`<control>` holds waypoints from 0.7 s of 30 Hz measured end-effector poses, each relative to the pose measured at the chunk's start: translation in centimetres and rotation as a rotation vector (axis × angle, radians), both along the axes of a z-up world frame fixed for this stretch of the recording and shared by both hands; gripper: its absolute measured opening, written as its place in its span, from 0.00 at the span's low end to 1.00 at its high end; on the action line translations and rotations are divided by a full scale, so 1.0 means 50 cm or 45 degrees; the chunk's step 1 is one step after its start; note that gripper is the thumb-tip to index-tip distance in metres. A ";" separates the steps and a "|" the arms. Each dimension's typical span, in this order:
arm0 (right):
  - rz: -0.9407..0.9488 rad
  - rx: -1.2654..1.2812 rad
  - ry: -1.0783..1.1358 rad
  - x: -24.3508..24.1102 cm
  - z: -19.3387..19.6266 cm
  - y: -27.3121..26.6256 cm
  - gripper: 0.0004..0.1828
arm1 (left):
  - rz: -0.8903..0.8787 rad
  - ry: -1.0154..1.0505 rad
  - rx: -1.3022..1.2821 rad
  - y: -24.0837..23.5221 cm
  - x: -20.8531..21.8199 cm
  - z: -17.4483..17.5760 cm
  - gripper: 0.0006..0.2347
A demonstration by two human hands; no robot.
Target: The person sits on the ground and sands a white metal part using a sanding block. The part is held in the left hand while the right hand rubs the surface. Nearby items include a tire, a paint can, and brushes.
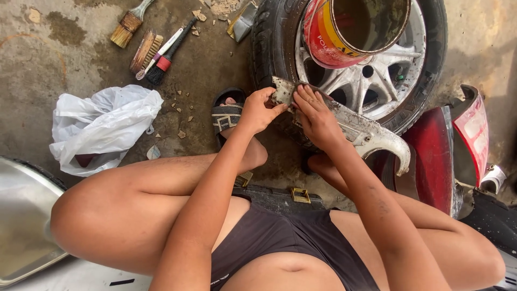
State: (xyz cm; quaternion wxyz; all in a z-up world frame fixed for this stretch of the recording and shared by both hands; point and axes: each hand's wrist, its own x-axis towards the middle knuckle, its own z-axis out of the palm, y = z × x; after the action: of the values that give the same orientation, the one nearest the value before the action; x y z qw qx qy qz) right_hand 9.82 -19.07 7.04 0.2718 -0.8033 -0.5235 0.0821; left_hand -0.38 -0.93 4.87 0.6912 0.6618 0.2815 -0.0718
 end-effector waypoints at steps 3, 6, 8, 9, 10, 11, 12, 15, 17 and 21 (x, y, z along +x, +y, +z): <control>-0.005 -0.111 -0.028 -0.016 0.007 -0.046 0.25 | -0.012 -0.045 -0.006 0.010 -0.018 -0.014 0.27; -0.041 -0.150 -0.050 -0.031 0.002 -0.156 0.27 | 0.035 -0.013 0.035 -0.002 -0.008 -0.063 0.30; -0.048 -0.131 -0.064 -0.023 -0.004 -0.134 0.27 | 0.030 -0.036 0.021 0.005 -0.005 -0.036 0.30; -0.068 -0.115 -0.075 -0.028 -0.008 -0.129 0.26 | 0.011 -0.055 0.005 0.004 -0.009 -0.022 0.29; -0.073 -0.120 -0.077 -0.022 -0.009 -0.093 0.26 | 0.006 -0.057 0.000 0.000 -0.009 -0.027 0.29; -0.090 -0.088 -0.113 -0.014 -0.010 -0.059 0.25 | -0.010 -0.079 0.020 -0.005 -0.008 -0.031 0.28; -0.096 -0.050 -0.144 -0.008 -0.014 -0.018 0.25 | -0.016 -0.095 0.045 -0.006 -0.012 -0.036 0.28; -0.151 -0.019 -0.111 -0.012 -0.015 -0.005 0.25 | 0.003 -0.082 0.034 -0.005 -0.004 -0.030 0.28; -0.160 -0.060 -0.118 -0.045 -0.005 -0.069 0.25 | 0.041 -0.082 0.051 -0.020 0.002 -0.054 0.26; -0.195 -0.123 -0.135 -0.052 -0.028 -0.093 0.25 | 0.003 -0.013 0.016 0.000 0.002 -0.037 0.27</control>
State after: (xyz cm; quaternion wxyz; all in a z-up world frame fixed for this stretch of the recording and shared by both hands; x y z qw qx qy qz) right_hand 7.21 -23.73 5.64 0.2103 -0.8564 -0.4696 0.0435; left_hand -0.26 -0.94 3.02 0.6885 0.6661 0.2793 -0.0658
